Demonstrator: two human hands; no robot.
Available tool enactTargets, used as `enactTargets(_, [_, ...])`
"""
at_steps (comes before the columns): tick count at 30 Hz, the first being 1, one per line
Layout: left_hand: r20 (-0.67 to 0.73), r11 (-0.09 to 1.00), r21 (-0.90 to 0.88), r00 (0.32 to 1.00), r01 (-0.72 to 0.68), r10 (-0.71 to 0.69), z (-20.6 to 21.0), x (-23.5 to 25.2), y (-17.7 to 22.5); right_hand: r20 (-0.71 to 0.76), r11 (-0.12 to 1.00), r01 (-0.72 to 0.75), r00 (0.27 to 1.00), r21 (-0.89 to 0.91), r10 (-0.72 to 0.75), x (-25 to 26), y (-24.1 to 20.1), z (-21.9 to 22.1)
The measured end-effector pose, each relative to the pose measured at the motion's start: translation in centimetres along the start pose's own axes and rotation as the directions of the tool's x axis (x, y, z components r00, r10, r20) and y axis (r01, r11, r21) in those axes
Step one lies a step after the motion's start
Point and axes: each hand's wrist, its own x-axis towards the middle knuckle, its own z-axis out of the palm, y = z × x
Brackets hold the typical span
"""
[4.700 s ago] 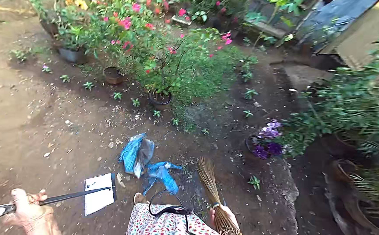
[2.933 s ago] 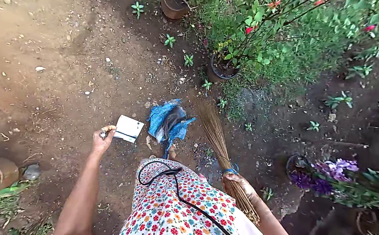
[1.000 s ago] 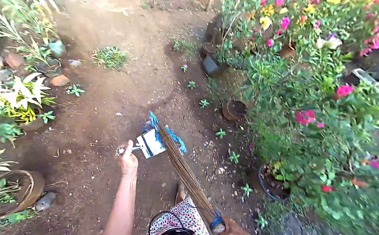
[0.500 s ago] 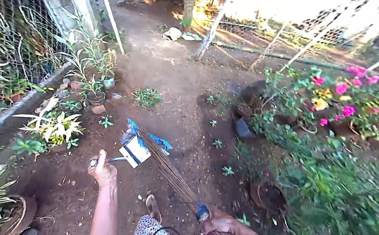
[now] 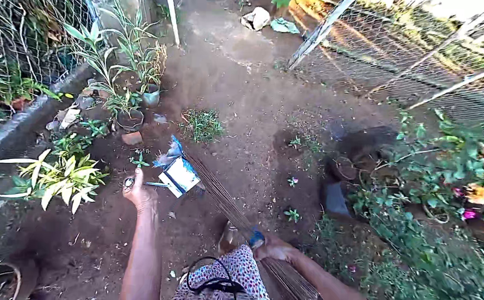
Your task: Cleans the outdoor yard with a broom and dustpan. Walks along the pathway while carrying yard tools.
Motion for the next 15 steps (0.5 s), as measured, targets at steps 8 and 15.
enactTargets(8, [-0.109, 0.998, 0.050, 0.993, -0.035, 0.040, 14.2, 3.8, -9.9, 0.133, 0.977, -0.057, 0.987, -0.207, 0.086, 12.8, -10.7, -19.5])
enactTargets(15, [-0.126, 0.990, 0.127, 0.989, -0.065, 0.081, 24.2, 6.8, -19.3, 0.192, 0.904, -0.099, 0.962, -0.416, 0.194, 24.8, -20.3, -32.0])
